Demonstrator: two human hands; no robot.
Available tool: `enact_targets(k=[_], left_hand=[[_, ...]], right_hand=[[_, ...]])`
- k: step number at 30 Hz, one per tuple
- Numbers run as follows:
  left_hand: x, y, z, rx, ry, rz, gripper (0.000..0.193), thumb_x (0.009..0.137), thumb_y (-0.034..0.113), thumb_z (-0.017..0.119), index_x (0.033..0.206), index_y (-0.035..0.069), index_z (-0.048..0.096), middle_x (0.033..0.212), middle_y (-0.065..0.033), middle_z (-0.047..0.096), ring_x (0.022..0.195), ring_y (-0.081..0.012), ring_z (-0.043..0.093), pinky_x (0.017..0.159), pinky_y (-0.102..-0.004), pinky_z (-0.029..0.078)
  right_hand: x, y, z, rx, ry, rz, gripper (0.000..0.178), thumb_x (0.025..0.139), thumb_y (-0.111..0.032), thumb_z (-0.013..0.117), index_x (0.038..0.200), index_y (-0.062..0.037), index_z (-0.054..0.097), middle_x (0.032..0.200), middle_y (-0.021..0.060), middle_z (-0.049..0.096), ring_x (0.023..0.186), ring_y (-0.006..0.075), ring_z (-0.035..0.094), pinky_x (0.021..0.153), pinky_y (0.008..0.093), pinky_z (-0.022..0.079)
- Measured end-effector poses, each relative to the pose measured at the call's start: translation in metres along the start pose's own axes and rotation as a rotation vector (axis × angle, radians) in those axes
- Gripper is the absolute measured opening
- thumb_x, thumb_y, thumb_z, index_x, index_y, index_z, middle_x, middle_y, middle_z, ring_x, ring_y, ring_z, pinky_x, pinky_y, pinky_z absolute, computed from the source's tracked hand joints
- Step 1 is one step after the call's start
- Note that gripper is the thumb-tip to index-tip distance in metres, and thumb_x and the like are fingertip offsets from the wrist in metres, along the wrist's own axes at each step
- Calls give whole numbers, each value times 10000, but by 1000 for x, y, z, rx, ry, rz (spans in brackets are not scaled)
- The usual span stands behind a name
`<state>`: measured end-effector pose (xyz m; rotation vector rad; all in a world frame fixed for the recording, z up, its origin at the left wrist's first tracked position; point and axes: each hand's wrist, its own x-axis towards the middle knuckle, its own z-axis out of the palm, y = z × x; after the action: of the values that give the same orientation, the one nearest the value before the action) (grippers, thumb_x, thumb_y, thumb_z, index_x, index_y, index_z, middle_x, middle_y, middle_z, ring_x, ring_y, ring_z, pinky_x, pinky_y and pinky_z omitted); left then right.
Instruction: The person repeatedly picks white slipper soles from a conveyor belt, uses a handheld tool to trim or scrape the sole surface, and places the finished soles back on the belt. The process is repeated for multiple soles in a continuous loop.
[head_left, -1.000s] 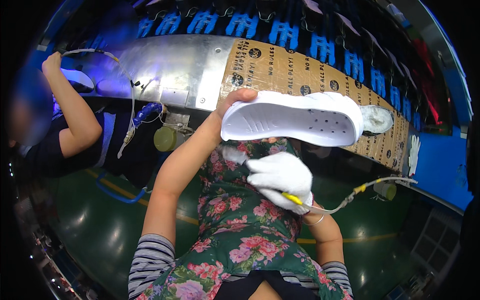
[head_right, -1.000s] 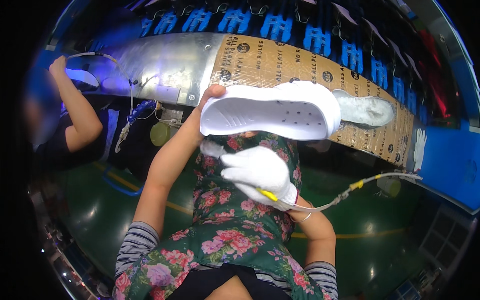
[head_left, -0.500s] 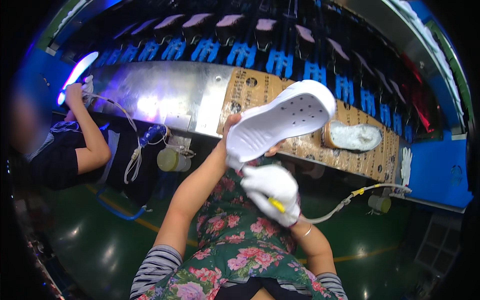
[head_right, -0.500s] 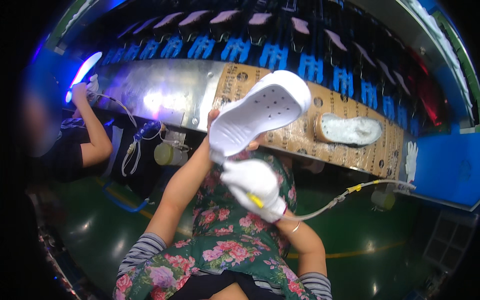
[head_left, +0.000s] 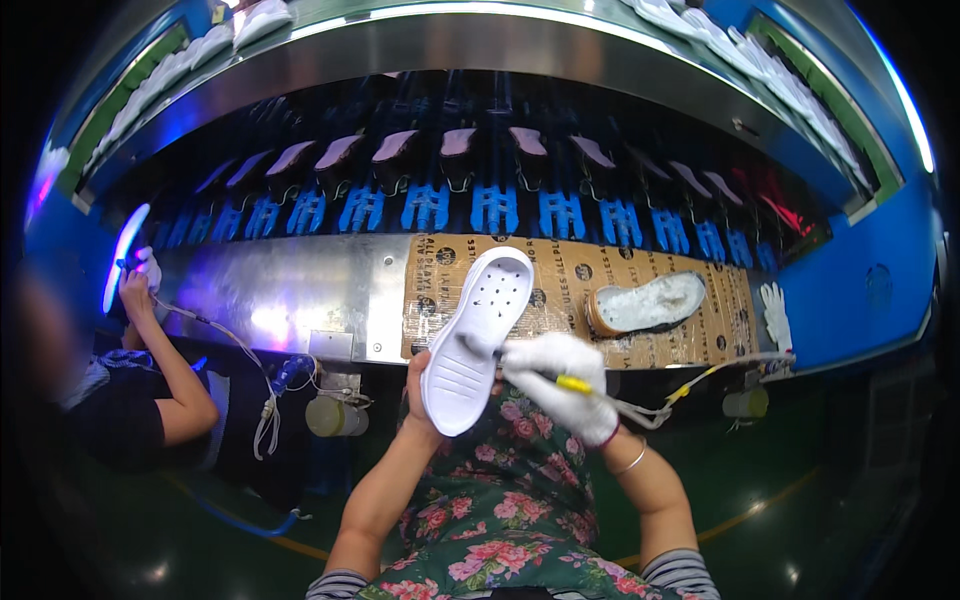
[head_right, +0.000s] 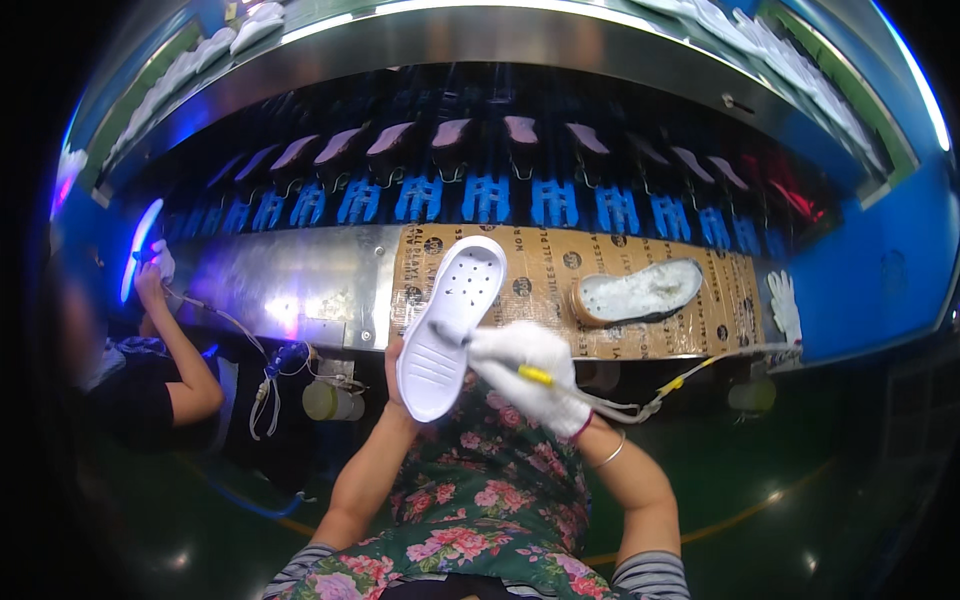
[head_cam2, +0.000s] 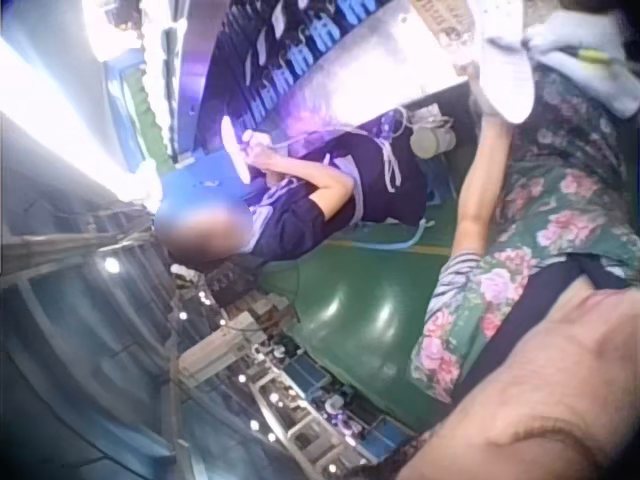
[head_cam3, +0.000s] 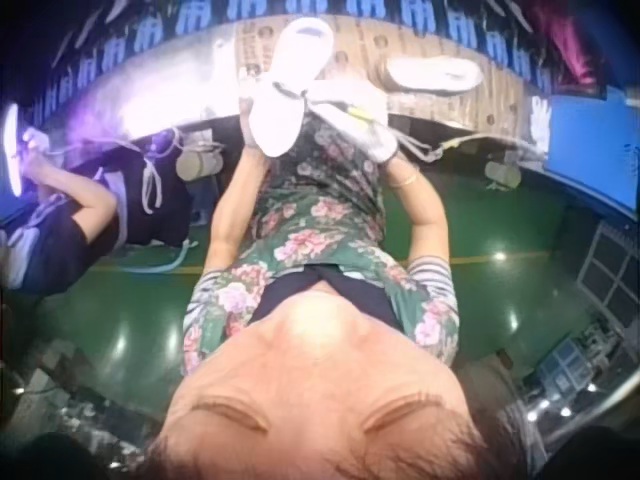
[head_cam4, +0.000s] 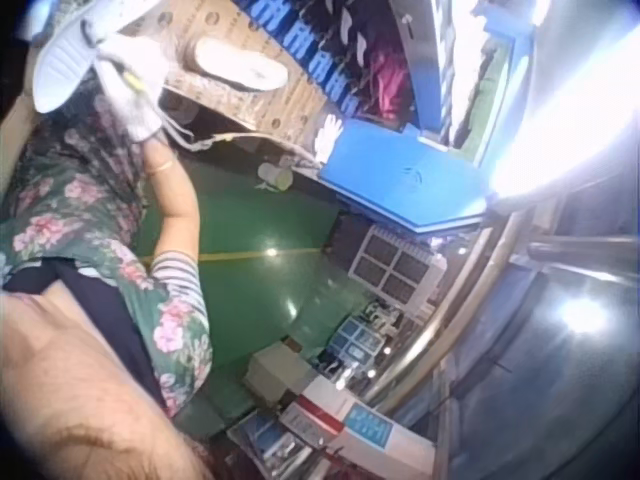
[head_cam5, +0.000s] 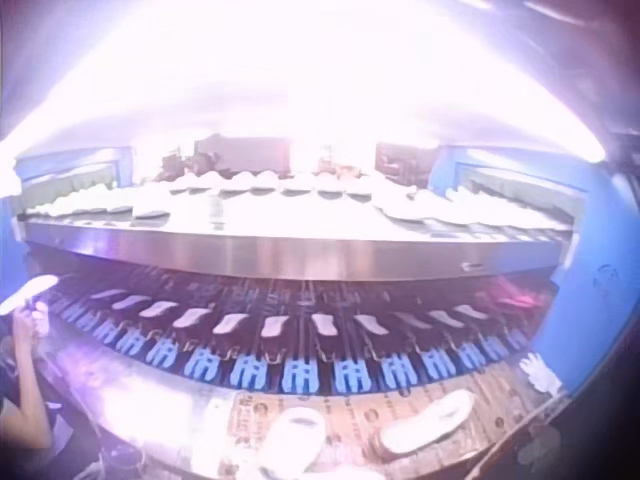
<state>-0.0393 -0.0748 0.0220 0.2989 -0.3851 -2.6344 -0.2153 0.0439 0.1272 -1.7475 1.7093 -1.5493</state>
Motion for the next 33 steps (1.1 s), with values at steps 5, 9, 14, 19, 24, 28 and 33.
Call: enact_targets(k=[5,9,14,19,24,28,33], left_hand=[[-9,-18,3,-68,-157,-70,910,921,631,544,1557,-4,400,1325,-274,611,1072,-417,660,904,-507,569],[-1,-5,4,41,20,-24,952,904,667,556,1561,-1,386,1319,-270,574,1057,-384,618,883,-487,566],[16,13,-10,-101,-175,-102,973,886,666,601,1565,9,370,1286,-260,546,1030,-355,582,846,-480,566],[32,17,3,-105,-234,-75,943,901,667,550,1576,29,382,1292,-285,556,1014,-367,587,833,-471,522],[29,41,20,-11,-266,14,1002,919,714,542,1609,21,324,1399,-323,517,1094,-427,614,920,-533,557],[35,70,90,70,-591,3,1252,740,699,819,1612,-5,260,1409,-330,491,1043,-442,651,834,-496,624],[114,102,212,124,-1031,0,1206,834,661,782,1644,25,156,1527,-381,338,1037,-491,648,744,-449,675]], right_hand=[[21,23,-14,-425,214,-238,203,802,-28,782,1002,-61,764,1029,141,775,854,319,736,783,397,577],[-19,9,27,-345,89,-314,306,747,-30,798,1042,-103,768,1066,120,769,902,295,742,796,401,586],[-40,-16,37,197,-90,-127,240,795,-57,823,1019,-130,785,1001,84,771,858,296,742,783,383,590],[-50,-20,40,359,-200,50,128,845,-83,823,969,-103,801,1052,79,794,909,233,760,834,354,596],[-62,-14,4,904,-8,359,151,804,60,803,947,15,786,1124,213,774,1043,269,742,928,373,587],[-82,-7,-28,896,332,425,137,806,72,761,935,26,760,1125,230,758,1044,279,735,933,397,592],[-96,12,-34,973,542,595,208,814,119,719,999,39,770,1138,211,762,1060,270,734,946,384,594]])
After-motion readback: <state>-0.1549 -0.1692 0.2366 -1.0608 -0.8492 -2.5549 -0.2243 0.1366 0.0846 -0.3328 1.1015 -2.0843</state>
